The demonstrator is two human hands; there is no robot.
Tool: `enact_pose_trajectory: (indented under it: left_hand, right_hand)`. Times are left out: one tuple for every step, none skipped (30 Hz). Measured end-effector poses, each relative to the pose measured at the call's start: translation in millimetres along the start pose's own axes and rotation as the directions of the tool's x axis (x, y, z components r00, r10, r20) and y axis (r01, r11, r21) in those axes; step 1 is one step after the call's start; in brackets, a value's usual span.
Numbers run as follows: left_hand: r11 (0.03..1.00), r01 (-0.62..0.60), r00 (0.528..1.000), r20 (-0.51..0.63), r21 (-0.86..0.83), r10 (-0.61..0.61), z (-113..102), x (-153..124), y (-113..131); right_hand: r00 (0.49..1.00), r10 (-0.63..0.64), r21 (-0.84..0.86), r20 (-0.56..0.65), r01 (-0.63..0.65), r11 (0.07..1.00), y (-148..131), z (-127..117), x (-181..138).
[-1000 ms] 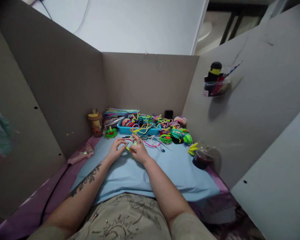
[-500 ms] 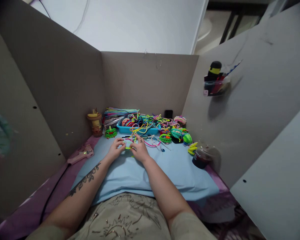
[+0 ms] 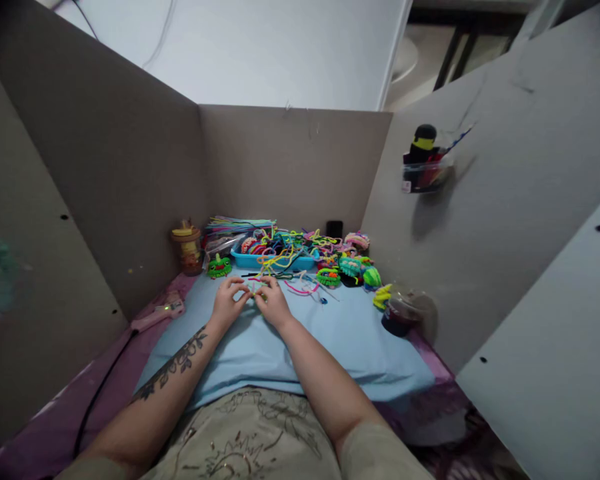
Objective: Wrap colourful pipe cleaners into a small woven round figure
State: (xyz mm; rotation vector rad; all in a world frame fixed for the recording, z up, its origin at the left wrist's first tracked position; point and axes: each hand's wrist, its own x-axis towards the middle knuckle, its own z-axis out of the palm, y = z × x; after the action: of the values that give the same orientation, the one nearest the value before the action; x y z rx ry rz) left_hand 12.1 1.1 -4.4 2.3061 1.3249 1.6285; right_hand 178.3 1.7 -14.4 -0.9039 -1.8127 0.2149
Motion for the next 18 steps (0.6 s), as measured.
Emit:
enact_pose_trajectory:
  left_hand:
    - [1.0, -0.015, 1.0, -0.009, 0.021, 0.015, -1.1, -0.8, 1.8]
    - [0.999, -0.03, 0.999, -0.013, 0.039, 0.031, -2.0, -1.5, 3.3]
    - [0.997, -0.047, 0.999, -0.014, 0.055, 0.047, -2.7, -2.0, 4.5]
    - [0.996, -0.063, 0.998, -0.01, 0.068, 0.064, -3.1, -2.3, 5.4]
    - [0.994, -0.08, 0.997, -0.002, 0.077, 0.081, -3.2, -2.4, 6.0]
    - [0.992, -0.096, 0.995, 0.008, 0.085, 0.096, -3.1, -2.4, 6.5]
    - [0.99, -0.11, 0.994, 0.019, 0.09, 0.108, -2.6, -2.4, 6.8]
    - [0.988, -0.121, 0.993, 0.029, 0.094, 0.119, -2.0, -2.4, 7.0]
    - [0.987, -0.13, 0.991, 0.036, 0.098, 0.127, -1.1, -2.4, 7.2]
    - [0.986, -0.137, 0.99, 0.042, 0.1, 0.133, -0.1, -2.5, 7.3]
    - [0.985, -0.143, 0.989, 0.048, 0.101, 0.139, 0.9, -2.7, 7.4]
    - [0.984, -0.149, 0.988, 0.052, 0.1, 0.144, 1.8, -2.9, 7.4]
    - [0.983, -0.154, 0.987, 0.057, 0.099, 0.149, 2.6, -3.1, 7.4]
    - [0.983, -0.159, 0.986, 0.06, 0.096, 0.154, 3.2, -3.3, 7.2]
    - [0.982, -0.162, 0.986, 0.061, 0.093, 0.157, 3.5, -3.3, 6.9]
    - [0.982, -0.164, 0.985, 0.061, 0.088, 0.159, 3.6, -3.3, 6.5]
    - [0.983, -0.165, 0.985, 0.06, 0.082, 0.161, 3.4, -3.1, 5.8]
    - [0.984, -0.165, 0.985, 0.058, 0.075, 0.16, 3.0, -2.8, 4.8]
  right_hand:
    - [1.0, -0.001, -0.003, -0.013, 0.001, 1.0, -0.7, 0.3, 0.0]
    - [1.0, -0.001, -0.007, -0.025, 0.0, 1.0, -1.4, 0.7, 0.0]
    - [0.999, 0.0, -0.012, -0.036, 0.0, 1.0, -1.8, 1.2, 0.1]
    - [0.999, 0.0, -0.018, -0.046, 0.0, 1.0, -2.1, 1.5, 0.2]
    - [0.999, -0.001, -0.025, -0.053, 0.0, 1.0, -2.2, 1.8, 0.2]
    - [0.998, -0.003, -0.033, -0.06, 0.001, 0.999, -2.1, 2.0, 0.3]
    - [0.998, -0.005, -0.042, -0.066, 0.002, 0.999, -1.9, 2.0, 0.4]
    - [0.997, -0.008, -0.051, -0.071, 0.004, 0.999, -1.5, 1.9, 0.4]
    - [0.997, -0.012, -0.061, -0.076, 0.007, 0.998, -1.1, 1.7, 0.4]
    - [0.997, -0.017, -0.07, -0.08, 0.011, 0.997, -0.6, 1.4, 0.3]
    - [0.996, -0.023, -0.079, -0.083, 0.016, 0.997, -0.2, 1.1, 0.2]
    - [0.996, -0.03, -0.087, -0.084, 0.023, 0.996, 0.2, 0.8, 0.1]
    - [0.996, -0.039, -0.095, -0.084, 0.031, 0.995, 0.5, 0.5, 0.1]
    - [0.995, -0.048, -0.102, -0.083, 0.039, 0.994, 0.7, 0.3, 0.0]
    - [0.995, -0.056, -0.108, -0.08, 0.048, 0.993, 0.8, 0.2, -0.1]
    - [0.995, -0.065, -0.113, -0.076, 0.056, 0.992, 0.8, 0.1, -0.2]
    - [0.995, -0.073, -0.117, -0.068, 0.065, 0.991, 0.7, 0.0, -0.3]
    - [0.995, -0.081, -0.12, -0.059, 0.074, 0.99, 0.6, 0.0, -0.4]
